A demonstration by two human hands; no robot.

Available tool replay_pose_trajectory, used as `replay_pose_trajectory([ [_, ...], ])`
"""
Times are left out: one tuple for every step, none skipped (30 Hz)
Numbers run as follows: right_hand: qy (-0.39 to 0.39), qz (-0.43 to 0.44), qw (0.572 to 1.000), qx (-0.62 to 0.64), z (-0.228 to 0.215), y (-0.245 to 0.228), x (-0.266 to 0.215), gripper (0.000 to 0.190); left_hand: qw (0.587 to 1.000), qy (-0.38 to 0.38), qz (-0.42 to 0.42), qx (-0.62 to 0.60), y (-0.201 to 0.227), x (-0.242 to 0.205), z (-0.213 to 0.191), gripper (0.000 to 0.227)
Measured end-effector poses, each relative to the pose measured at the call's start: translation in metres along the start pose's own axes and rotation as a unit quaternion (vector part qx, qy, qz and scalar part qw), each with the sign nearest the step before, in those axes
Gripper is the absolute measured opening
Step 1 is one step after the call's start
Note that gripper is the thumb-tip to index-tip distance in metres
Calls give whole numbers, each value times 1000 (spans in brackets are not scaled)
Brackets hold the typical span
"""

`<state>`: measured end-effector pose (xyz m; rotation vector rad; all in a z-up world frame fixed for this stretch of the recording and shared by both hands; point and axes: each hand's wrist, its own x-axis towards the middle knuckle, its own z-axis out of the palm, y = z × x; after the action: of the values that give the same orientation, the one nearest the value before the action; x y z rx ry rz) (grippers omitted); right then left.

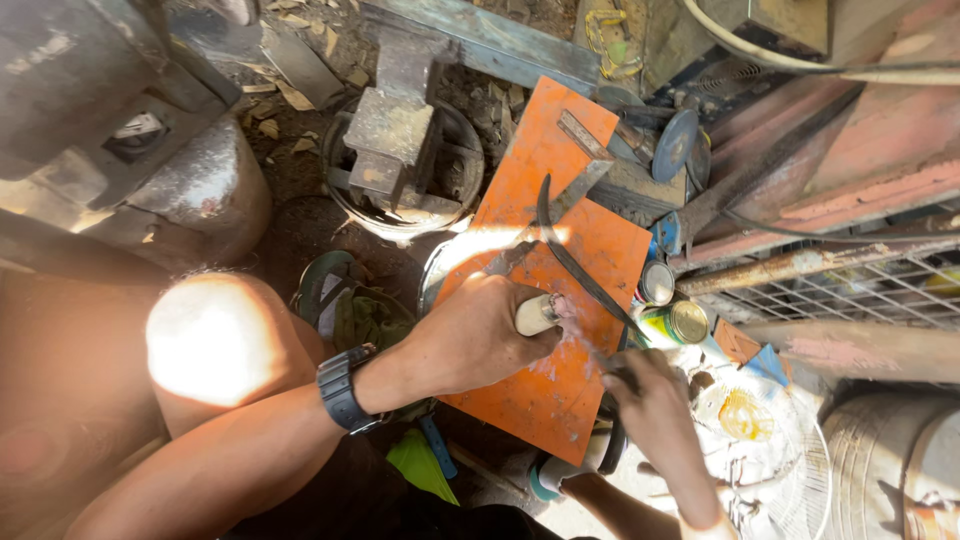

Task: The person applies a pink paste to the end of a wooden handle using a small tool, then inserts a curved metal blade into the handle. The person repeats the process with a second handle, wiping excess paste and inserting another blade.

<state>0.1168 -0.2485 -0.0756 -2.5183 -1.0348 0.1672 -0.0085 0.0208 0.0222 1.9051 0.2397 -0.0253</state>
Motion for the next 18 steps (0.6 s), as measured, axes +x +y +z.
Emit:
replay_pose_trajectory([
  [-13, 11, 1000, 12, 12, 3, -3, 27, 1000, 6, 12, -6, 1, 0, 0, 24],
  [-27, 22, 999, 24, 23, 4, -5, 34, 1000, 11, 24, -12, 1, -1, -1, 22],
  [-40, 32, 998, 35, 32, 5, -8, 41, 999, 18, 35, -19, 2, -2, -1, 21],
  [-47, 54, 996, 50, 37, 5, -13, 40, 999, 13, 24, -16, 4, -3, -2, 21],
  [-54, 77, 994, 64, 40, 6, -16, 38, 1000, 8, 12, -13, 5, -4, -3, 22],
  [-60, 99, 990, 78, 41, 8, -15, 37, 1000, 2, 1, -10, 7, -5, -3, 23],
  [-41, 124, 989, 64, 37, 15, -15, 33, 1000, 2, -7, -16, 9, -6, -4, 22],
  [-22, 149, 987, 49, 32, 26, -12, 30, 1000, 1, -14, -22, 11, -7, -4, 22],
  [-3, 175, 984, 34, 28, 41, -8, 28, 999, -1, -22, -27, 13, -7, -4, 21],
  [9, 229, 971, 67, 22, 61, -5, 28, 999, -16, -42, -25, 14, -6, -4, 22],
  [21, 280, 955, 99, 16, 84, -3, 28, 997, -28, -62, -22, 15, -7, -5, 22],
  [21, 315, 942, 111, 15, 109, -1, 28, 996, -39, -82, -19, 16, -6, -6, 22],
  [-27, 322, 942, 91, 22, 134, 2, 28, 997, -39, -70, -13, 17, -4, -6, 24],
  [-92, 322, 940, 66, 36, 158, 2, 28, 998, -38, -57, -7, 19, -4, -5, 26],
  [-161, 312, 935, 42, 53, 180, 3, 28, 998, -35, -43, -2, 19, -2, -5, 28],
  [-215, 301, 929, 15, 73, 199, 1, 29, 998, -37, -41, -2, 20, -1, -5, 27],
  [-266, 284, 921, -9, 96, 215, 0, 29, 998, -36, -42, -2, 20, 0, -4, 26],
  [-299, 278, 912, -28, 115, 229, -5, 29, 998, -36, -43, -1, 20, 1, -3, 25],
])
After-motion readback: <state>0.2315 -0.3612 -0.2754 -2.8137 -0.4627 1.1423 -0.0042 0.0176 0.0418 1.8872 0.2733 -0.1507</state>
